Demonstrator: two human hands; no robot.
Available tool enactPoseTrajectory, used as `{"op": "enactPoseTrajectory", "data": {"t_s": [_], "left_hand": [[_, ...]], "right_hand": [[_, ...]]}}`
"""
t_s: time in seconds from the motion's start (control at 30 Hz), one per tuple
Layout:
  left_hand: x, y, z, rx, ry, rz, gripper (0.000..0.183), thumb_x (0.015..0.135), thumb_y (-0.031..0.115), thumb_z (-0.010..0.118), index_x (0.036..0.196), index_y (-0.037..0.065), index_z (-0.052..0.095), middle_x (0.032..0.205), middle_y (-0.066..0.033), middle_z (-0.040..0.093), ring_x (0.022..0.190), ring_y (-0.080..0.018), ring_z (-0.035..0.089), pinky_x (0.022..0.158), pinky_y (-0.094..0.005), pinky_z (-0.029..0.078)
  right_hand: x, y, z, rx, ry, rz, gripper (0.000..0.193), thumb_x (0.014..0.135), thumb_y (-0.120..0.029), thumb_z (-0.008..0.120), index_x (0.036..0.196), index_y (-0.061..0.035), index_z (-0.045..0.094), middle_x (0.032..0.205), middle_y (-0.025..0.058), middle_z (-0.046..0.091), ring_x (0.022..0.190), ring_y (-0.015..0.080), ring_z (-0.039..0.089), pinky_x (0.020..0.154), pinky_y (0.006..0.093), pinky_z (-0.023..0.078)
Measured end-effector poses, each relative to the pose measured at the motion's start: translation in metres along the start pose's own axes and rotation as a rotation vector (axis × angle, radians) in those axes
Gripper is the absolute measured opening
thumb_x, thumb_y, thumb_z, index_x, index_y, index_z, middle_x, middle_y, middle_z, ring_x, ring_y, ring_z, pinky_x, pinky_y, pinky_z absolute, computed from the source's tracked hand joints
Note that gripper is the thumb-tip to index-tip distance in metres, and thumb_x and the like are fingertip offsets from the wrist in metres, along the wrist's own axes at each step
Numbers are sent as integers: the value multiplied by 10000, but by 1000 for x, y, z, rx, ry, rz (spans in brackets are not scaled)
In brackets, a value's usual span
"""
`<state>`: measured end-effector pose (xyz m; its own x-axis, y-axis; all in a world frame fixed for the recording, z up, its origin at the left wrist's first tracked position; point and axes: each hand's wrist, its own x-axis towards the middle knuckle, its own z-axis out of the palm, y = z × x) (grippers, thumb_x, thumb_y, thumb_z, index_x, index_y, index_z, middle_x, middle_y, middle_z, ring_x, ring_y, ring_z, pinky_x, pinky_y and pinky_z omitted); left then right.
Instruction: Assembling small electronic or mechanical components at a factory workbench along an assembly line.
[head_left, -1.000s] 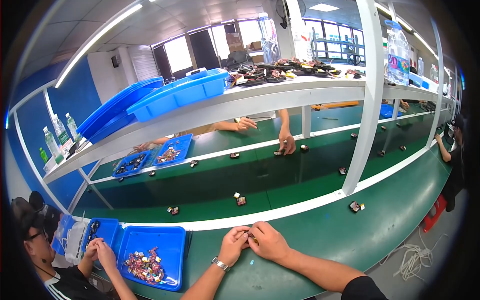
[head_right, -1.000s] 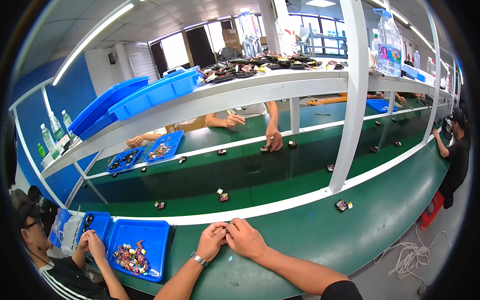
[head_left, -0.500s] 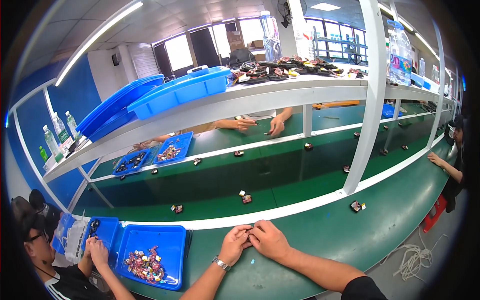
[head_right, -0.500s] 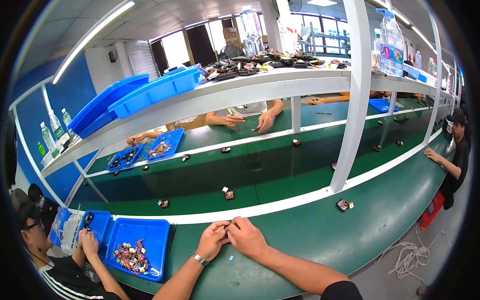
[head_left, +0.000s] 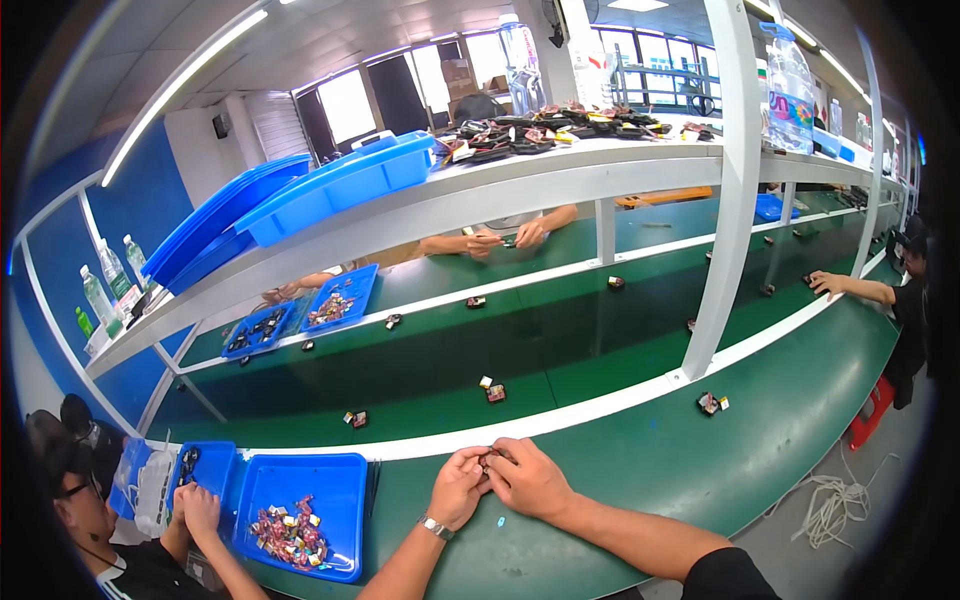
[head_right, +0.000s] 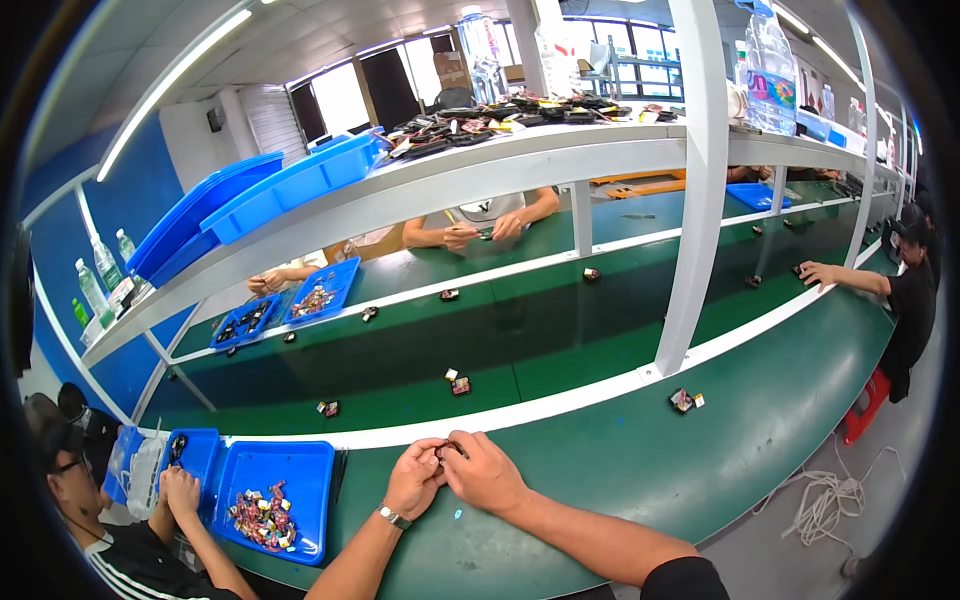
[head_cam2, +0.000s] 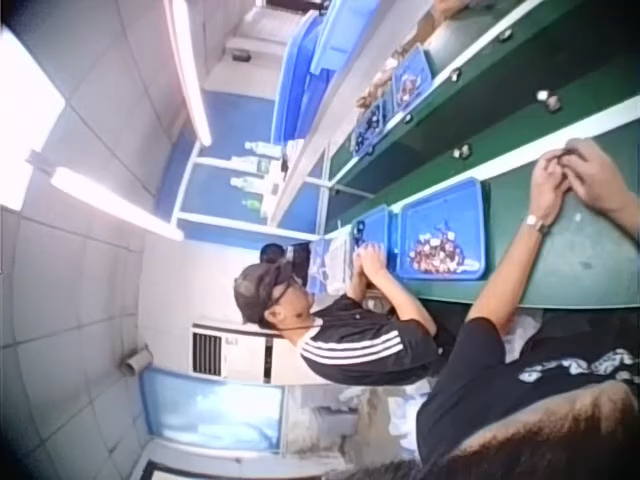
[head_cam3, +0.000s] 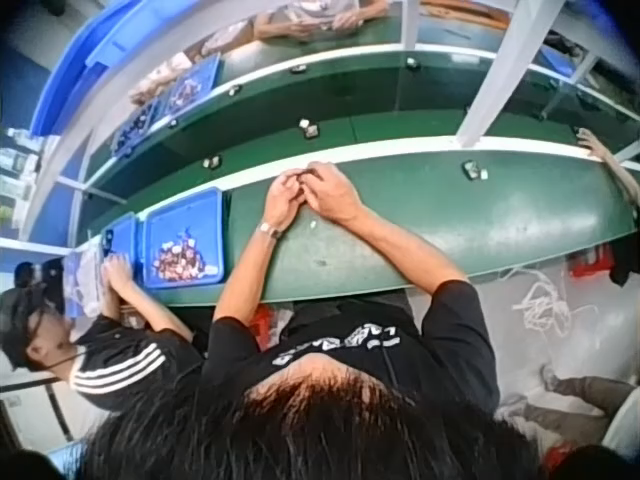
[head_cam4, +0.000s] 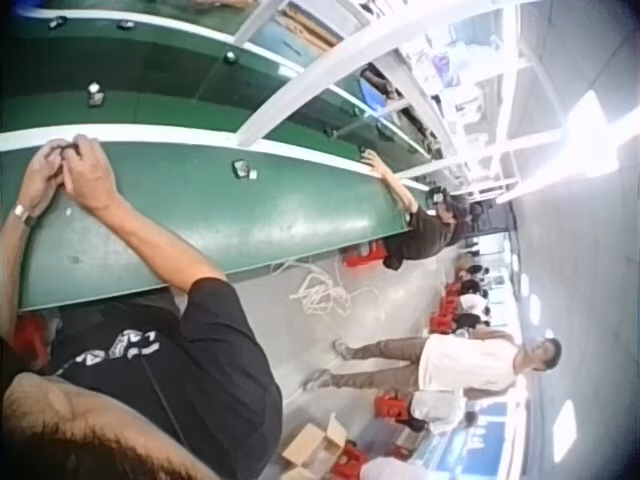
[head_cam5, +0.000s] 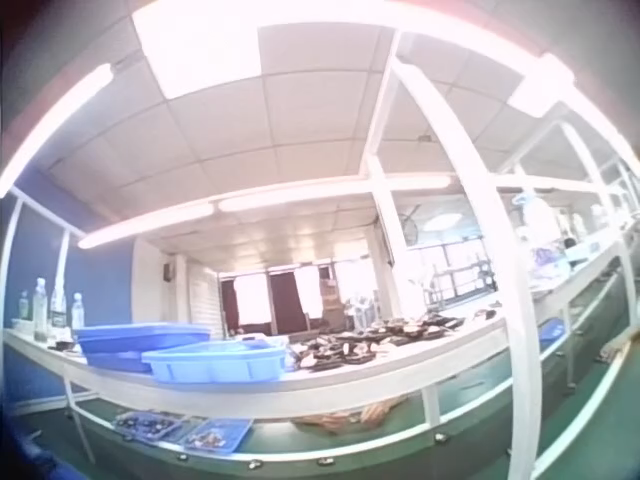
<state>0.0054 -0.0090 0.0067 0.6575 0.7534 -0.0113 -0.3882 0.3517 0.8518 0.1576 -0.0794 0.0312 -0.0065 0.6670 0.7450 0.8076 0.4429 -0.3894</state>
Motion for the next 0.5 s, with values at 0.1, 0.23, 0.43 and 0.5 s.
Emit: {"op": "enactPoseTrajectory", "data": {"t_s": [0.1, 0.23, 0.43, 0.5], "left_hand": [[2, -2, -8, 20, -22, 36, 267, 974, 14, 463, 1240, 33, 472, 1188, -93, 606, 1097, -196, 590, 954, -381, 487], [5, -2, -10, -21, -82, 20, 309, 966, 14, 479, 1273, 42, 460, 1255, -109, 580, 1144, -202, 567, 974, -386, 478], [4, 7, -11, 267, 69, 286, 368, 921, 19, 546, 1280, 26, 464, 1441, -143, 430, 1248, -249, 503, 1000, -422, 484], [6, 8, -16, 275, 117, 342, 325, 919, 4, 534, 1242, 14, 494, 1386, -141, 487, 1218, -262, 529, 993, -427, 497]], "right_hand": [[1, -4, -1, 24, -24, 2, 243, 745, -97, 703, 964, -25, 626, 1059, 93, 587, 889, 269, 580, 777, 352, 514], [-1, 3, 4, 21, -39, 6, 328, 742, -115, 726, 1034, -15, 617, 1120, 113, 597, 951, 301, 589, 832, 375, 507], [27, 70, 15, -48, -4, 150, 254, 731, -125, 732, 959, -68, 637, 1056, 154, 635, 957, 326, 609, 850, 406, 498], [44, 106, 9, -119, 46, 285, 280, 740, -105, 693, 996, -38, 602, 1004, 152, 629, 929, 350, 595, 806, 433, 492]]}}
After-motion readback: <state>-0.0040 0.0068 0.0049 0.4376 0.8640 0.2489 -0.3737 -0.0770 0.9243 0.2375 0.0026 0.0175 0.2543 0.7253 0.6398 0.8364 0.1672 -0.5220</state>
